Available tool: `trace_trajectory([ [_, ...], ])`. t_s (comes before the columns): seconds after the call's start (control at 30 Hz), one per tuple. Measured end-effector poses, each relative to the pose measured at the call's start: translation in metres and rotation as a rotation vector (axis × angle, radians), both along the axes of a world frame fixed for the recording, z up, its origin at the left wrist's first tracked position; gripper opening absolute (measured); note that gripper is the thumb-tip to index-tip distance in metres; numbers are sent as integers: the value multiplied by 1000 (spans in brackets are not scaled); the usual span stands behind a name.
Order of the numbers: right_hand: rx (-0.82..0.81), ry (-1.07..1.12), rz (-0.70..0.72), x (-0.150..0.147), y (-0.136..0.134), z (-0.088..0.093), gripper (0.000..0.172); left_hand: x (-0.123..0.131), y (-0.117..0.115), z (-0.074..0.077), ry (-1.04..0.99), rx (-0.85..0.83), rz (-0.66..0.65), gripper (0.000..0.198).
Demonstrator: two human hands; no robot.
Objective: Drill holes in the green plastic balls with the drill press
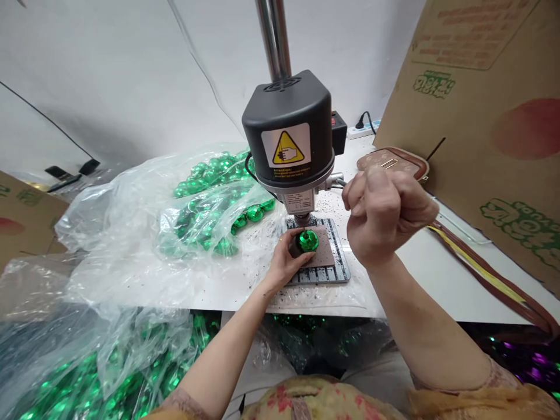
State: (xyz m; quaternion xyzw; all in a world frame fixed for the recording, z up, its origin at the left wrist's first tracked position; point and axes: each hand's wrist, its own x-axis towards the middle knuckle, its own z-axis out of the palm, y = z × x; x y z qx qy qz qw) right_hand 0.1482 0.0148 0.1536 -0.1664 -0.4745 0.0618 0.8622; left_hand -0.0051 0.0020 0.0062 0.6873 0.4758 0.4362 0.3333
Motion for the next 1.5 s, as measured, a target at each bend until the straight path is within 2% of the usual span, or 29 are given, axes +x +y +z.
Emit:
trace_trajectory([
  [1.0, 155, -90, 27, 8, 1, -24, 50, 1, -1, 1, -33, -38, -7, 57],
  [1.2, 180, -134, 40, 9, 0, -36, 48, 0, -1, -1, -43, -31, -27, 55],
  [1.3, 131, -95, 19, 7, -2, -27, 50, 1, 0, -2, -33, -14, -21, 55],
  [1.37, 51, -40, 26, 5, -3, -10, 50, 2, 1, -2, -24, -8, -9, 55],
  [1.5, -89, -23, 144, 5, 0, 27, 44, 7, -5, 2, 28, 53, 88, 52],
])
